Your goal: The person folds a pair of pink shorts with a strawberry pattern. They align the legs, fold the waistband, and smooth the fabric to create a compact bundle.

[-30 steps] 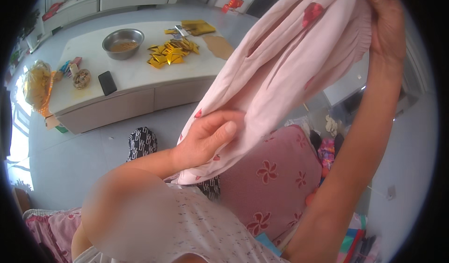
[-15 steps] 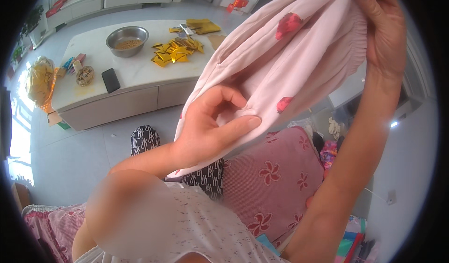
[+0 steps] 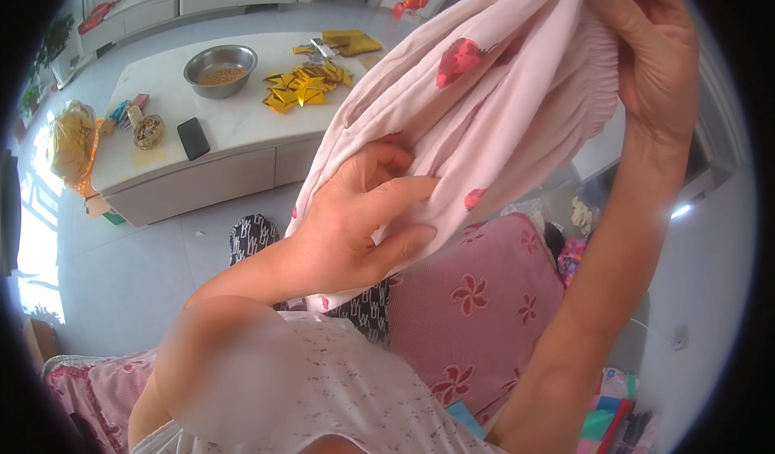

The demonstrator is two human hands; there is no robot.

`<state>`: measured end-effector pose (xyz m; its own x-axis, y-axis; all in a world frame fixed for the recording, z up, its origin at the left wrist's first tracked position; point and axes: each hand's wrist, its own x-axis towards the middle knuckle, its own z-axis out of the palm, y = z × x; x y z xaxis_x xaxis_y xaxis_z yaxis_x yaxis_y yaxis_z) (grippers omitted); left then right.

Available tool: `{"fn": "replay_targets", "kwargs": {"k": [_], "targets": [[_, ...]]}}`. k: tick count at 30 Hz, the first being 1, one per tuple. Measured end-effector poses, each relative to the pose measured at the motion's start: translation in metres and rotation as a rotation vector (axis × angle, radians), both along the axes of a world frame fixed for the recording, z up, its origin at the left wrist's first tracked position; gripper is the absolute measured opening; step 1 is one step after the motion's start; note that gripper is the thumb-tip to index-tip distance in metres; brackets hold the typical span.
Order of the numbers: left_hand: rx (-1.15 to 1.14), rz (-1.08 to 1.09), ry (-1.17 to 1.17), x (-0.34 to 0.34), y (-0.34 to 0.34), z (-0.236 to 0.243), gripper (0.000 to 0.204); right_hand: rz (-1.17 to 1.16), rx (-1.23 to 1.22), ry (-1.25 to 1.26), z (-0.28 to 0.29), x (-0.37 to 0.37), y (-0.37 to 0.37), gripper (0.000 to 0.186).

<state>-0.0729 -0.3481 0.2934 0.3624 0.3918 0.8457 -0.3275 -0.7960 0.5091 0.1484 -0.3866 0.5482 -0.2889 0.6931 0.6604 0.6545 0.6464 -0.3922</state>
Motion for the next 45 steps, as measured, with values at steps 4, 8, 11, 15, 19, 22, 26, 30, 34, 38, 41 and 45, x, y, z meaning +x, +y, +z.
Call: {"fn": "replay_targets", "kwargs": {"k": [4, 8, 11, 15, 19, 22, 26, 30, 34, 38, 41, 45], "targets": [[0.124, 0.161, 0.063, -0.007, -0.002, 0.000, 0.031, -0.003, -0.009, -0.048, -0.001, 0.000, -0.002, 0.026], [0.219, 0.252, 0.008, -0.021, -0.003, 0.000, 0.030, 0.038, 0.000, -0.089, -0.008, -0.009, -0.002, 0.024], [0.234, 0.257, -0.071, -0.028, -0.002, -0.001, 0.028, -0.039, 0.044, -0.002, -0.011, 0.004, -0.008, 0.024], [0.088, 0.118, -0.051, -0.042, -0.011, 0.004, 0.026, 0.035, 0.016, 0.014, -0.019, -0.005, -0.009, 0.024], [0.019, 0.010, -0.077, -0.050, -0.013, 0.005, 0.026, 0.004, 0.017, 0.036, -0.019, 0.002, -0.010, 0.025], [0.021, 0.065, -0.107, -0.049, -0.009, 0.000, 0.027, -0.007, 0.037, 0.030, -0.018, 0.004, -0.018, 0.026], [-0.133, 0.201, -0.155, -0.045, -0.015, 0.001, 0.028, 0.020, 0.068, -0.038, -0.019, -0.001, -0.022, 0.027], [-0.087, 0.213, -0.028, -0.050, -0.007, -0.003, 0.030, 0.007, 0.070, -0.102, -0.029, -0.029, -0.028, 0.028], [0.025, 0.277, -0.038, -0.049, -0.004, -0.009, 0.032, 0.043, 0.103, -0.147, -0.028, -0.025, -0.029, 0.029], [0.107, 0.306, -0.086, -0.042, -0.004, -0.014, 0.036, 0.052, 0.079, -0.125, -0.031, -0.027, -0.028, 0.030], [0.282, 0.520, -0.189, -0.026, 0.001, -0.027, 0.032, 0.069, 0.069, -0.166, -0.030, -0.033, -0.027, 0.029], [0.327, 0.521, -0.188, -0.019, 0.003, -0.032, 0.033, 0.045, 0.086, -0.172, -0.032, -0.040, -0.030, 0.028]]}}
